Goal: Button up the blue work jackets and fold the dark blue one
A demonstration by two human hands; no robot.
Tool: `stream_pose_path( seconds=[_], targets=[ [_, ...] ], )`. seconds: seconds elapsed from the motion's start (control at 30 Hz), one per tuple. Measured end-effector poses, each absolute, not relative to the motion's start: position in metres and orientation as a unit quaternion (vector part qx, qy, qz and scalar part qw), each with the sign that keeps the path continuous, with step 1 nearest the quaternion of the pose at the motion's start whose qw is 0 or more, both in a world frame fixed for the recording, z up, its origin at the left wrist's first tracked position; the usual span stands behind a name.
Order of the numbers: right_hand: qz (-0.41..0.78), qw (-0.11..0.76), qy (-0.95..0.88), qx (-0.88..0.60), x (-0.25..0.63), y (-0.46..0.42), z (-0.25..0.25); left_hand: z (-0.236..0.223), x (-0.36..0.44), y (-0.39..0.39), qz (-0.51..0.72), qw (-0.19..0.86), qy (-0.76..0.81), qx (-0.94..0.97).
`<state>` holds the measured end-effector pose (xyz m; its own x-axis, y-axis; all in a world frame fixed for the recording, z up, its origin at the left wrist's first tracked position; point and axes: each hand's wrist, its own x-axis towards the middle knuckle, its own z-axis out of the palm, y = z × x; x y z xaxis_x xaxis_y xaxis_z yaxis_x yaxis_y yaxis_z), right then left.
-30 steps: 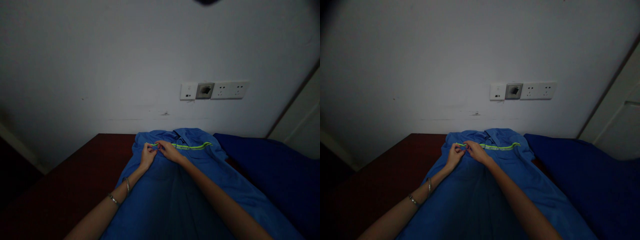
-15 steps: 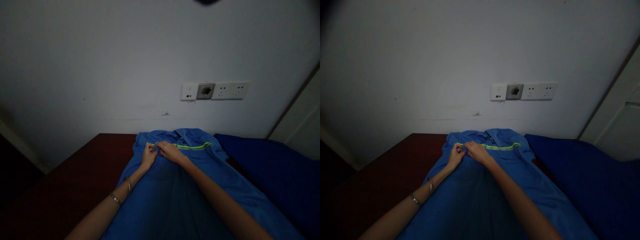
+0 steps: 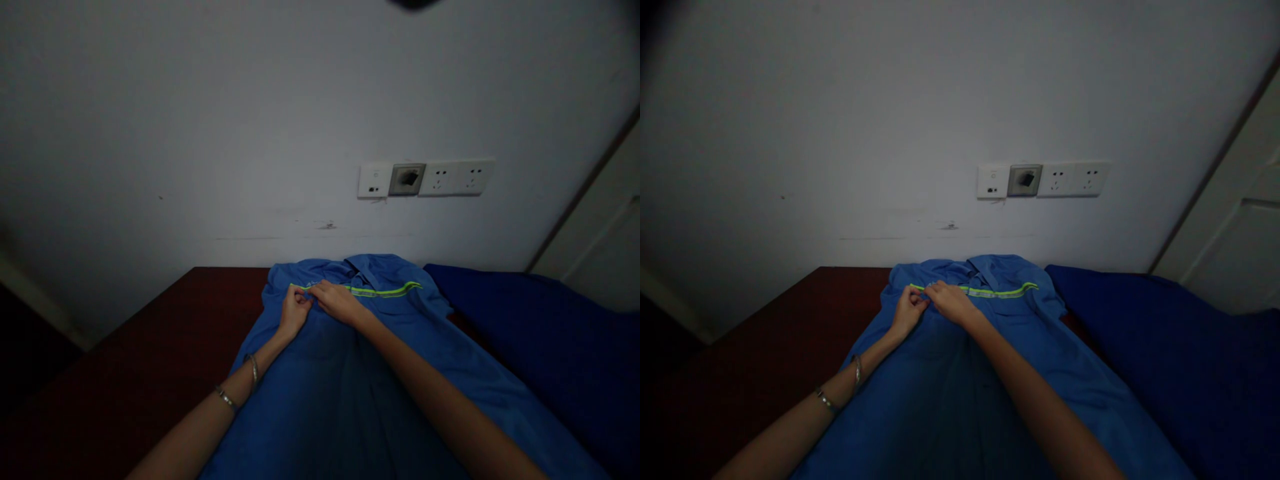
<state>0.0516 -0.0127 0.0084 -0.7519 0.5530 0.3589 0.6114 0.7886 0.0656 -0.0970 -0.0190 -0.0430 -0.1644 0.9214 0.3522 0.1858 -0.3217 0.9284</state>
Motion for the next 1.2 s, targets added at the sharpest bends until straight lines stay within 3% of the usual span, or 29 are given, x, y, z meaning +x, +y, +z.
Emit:
stream_pose_path(
  seconds=[0.97, 1.07, 1.2],
  targets=[
    [-0.095, 0.150, -0.930, -0.321, 0.052, -0.011, 0.001, -0.039, -0.095, -0.020, 0.569, 0.305, 0.505, 0.574],
    [-0.077, 0.146, -0.925, -0.341, 0.053, -0.012, 0.004, -0.036, -0.094, -0.024, 0.544, 0.214, 0.531, 0.614],
    [-0.051, 0.151, -0.918, -0.364, 0.055, -0.013, 0.006, -0.026, -0.096, -0.034, 0.481, -0.004, 0.550, 0.682]
  ],
)
